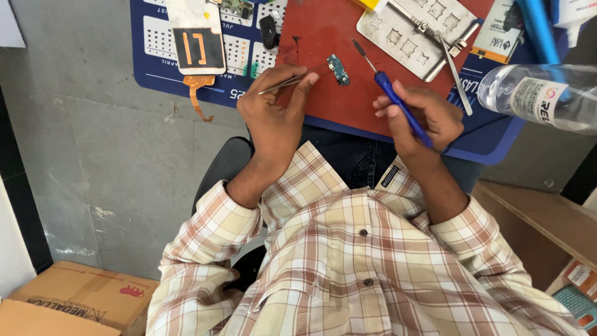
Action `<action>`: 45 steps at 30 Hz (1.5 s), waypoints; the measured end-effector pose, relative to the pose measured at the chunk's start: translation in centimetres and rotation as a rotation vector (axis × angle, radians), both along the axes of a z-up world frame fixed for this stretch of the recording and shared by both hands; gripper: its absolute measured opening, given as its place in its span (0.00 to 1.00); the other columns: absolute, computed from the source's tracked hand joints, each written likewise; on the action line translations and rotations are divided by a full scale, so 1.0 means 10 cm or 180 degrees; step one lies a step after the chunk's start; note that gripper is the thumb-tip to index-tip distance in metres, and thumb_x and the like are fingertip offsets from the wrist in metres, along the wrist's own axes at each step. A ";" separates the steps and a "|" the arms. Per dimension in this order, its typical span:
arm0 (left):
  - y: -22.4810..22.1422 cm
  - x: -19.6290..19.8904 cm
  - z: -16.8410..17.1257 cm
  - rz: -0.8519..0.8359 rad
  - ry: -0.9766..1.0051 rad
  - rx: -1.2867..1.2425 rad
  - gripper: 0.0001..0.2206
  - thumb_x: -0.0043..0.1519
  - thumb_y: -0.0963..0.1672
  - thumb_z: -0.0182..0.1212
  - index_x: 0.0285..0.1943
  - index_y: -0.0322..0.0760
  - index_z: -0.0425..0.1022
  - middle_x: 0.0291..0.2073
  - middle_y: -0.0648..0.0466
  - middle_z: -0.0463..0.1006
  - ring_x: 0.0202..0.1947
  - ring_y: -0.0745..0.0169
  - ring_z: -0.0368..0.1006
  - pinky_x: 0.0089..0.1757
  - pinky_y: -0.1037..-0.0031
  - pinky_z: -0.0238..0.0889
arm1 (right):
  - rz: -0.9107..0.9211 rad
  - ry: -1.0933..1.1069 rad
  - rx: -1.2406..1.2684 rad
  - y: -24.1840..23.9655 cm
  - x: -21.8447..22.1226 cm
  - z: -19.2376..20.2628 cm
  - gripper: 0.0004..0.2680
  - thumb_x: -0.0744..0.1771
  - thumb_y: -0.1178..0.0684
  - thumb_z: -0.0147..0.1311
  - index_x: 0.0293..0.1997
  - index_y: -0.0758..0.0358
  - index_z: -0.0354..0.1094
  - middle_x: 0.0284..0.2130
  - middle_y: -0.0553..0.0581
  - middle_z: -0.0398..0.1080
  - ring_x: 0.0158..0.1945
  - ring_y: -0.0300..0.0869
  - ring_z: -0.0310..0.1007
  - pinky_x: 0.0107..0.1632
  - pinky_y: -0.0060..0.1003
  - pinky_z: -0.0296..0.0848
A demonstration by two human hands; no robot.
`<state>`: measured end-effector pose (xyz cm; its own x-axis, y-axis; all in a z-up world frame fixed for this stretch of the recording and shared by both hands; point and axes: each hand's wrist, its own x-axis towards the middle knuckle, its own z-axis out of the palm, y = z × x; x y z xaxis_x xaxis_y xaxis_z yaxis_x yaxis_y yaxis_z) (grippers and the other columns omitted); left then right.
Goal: The person uses a hot air gun to heat a small electronic component, then cleans it with a toothbrush and liquid from a spray bottle. They also use a screwdriver and tweezers to manipulate the component on a red work mat.
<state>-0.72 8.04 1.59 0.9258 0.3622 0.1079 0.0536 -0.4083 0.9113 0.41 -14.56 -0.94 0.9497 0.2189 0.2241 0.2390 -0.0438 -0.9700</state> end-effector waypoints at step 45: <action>-0.02 0.08 0.13 -0.0300 -0.0062 0.0413 0.06 0.63 0.38 0.71 0.42 0.29 0.78 0.39 0.49 0.82 0.39 0.55 0.82 0.41 0.72 0.74 | 0.0212 0.0129 -0.0701 -0.01 -0.07 0.01 0.04 0.70 0.68 0.59 0.48 0.74 0.70 0.42 0.66 0.77 0.45 0.43 0.81 0.48 0.33 0.80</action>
<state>0.09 7.83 2.85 0.9523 0.2557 0.1664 -0.0077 -0.5251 0.8510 -0.26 -14.69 -0.82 0.9387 0.3209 0.1261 0.2096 -0.2408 -0.9477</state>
